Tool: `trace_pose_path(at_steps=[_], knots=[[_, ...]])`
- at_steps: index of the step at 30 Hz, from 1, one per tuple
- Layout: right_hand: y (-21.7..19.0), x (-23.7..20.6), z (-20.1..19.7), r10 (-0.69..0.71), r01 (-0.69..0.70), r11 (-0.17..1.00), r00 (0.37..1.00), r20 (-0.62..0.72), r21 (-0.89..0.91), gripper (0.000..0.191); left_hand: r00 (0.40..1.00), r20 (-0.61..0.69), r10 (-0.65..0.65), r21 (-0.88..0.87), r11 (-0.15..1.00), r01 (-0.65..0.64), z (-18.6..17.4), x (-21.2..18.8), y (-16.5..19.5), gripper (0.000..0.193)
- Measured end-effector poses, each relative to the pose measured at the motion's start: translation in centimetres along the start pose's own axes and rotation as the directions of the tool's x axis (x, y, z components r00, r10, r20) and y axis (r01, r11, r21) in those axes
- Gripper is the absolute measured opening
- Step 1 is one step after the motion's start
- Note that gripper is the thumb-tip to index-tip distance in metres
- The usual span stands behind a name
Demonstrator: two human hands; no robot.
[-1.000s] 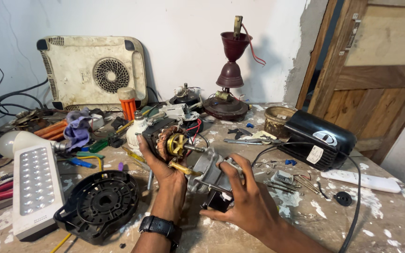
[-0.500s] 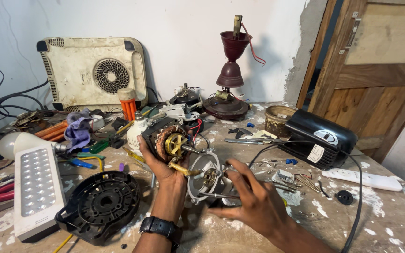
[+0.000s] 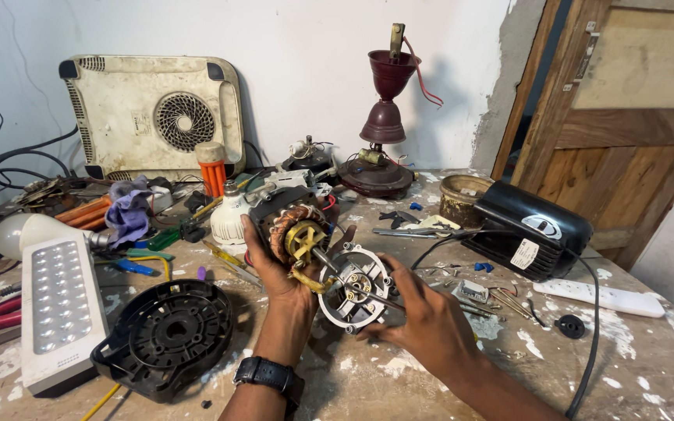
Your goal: The person uses a screwdriver and a wrench to unscrew fasteners from an electric motor on a cluttered workbench, then pulls the motor housing apart by hand and separates the rotor and internal components, working on the parts one at a time.
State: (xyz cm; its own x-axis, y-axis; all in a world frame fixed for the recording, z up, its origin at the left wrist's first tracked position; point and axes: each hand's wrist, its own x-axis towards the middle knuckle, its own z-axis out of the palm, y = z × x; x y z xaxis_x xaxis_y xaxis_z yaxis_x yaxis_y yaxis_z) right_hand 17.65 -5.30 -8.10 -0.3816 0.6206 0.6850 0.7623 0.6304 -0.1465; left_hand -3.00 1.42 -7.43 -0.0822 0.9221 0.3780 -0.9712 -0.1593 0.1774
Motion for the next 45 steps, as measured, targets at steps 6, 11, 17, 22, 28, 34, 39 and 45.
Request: trace_pose_path(at_steps=[6,11,17,22,28,34,39,45], knots=[[0.5,0.5,-0.5,-0.107,0.107,0.994,0.992,-0.064,0.009,0.095,0.994,0.103,-0.03,0.005,1.0,0.029,0.2,0.0,-0.2,0.1],[0.7,1.1,-1.4,-0.125,0.135,0.975,0.99,-0.065,0.176,0.085,0.985,0.165,-0.043,-0.057,0.997,0.053,-0.2,0.2,-0.4,0.104],[1.7,1.3,-1.2,-0.089,0.07,0.98,0.991,0.096,0.187,0.083,0.987,0.145,-0.067,-0.06,0.995,0.076,0.4,-0.2,-0.2,0.102],[3.1,2.0,-0.1,-0.234,0.233,0.972,0.972,0.035,0.039,0.071,0.99,0.105,-0.097,0.006,0.995,0.097,-0.1,-0.1,0.0,0.102],[3.8,3.8,0.6,-0.215,0.216,0.975,0.976,0.026,-0.06,0.064,1.0,-0.015,0.001,0.019,1.0,-0.001,-2.6,1.3,-0.5,0.091],[3.0,5.6,0.4,-0.089,0.087,0.996,0.992,0.084,0.035,0.065,0.992,-0.097,0.078,-0.057,0.995,-0.084,-2.5,1.3,-0.5,0.092],[3.1,7.1,-2.0,-0.037,-0.01,0.992,0.925,0.378,0.122,0.085,0.983,-0.156,0.098,-0.002,0.995,-0.099,-2.1,0.6,-0.9,0.09],[3.0,6.8,-6.4,-0.066,0.011,0.994,0.848,0.526,0.108,0.083,0.983,-0.148,0.113,0.16,0.983,-0.089,-2.6,0.3,-1.4,0.09]])
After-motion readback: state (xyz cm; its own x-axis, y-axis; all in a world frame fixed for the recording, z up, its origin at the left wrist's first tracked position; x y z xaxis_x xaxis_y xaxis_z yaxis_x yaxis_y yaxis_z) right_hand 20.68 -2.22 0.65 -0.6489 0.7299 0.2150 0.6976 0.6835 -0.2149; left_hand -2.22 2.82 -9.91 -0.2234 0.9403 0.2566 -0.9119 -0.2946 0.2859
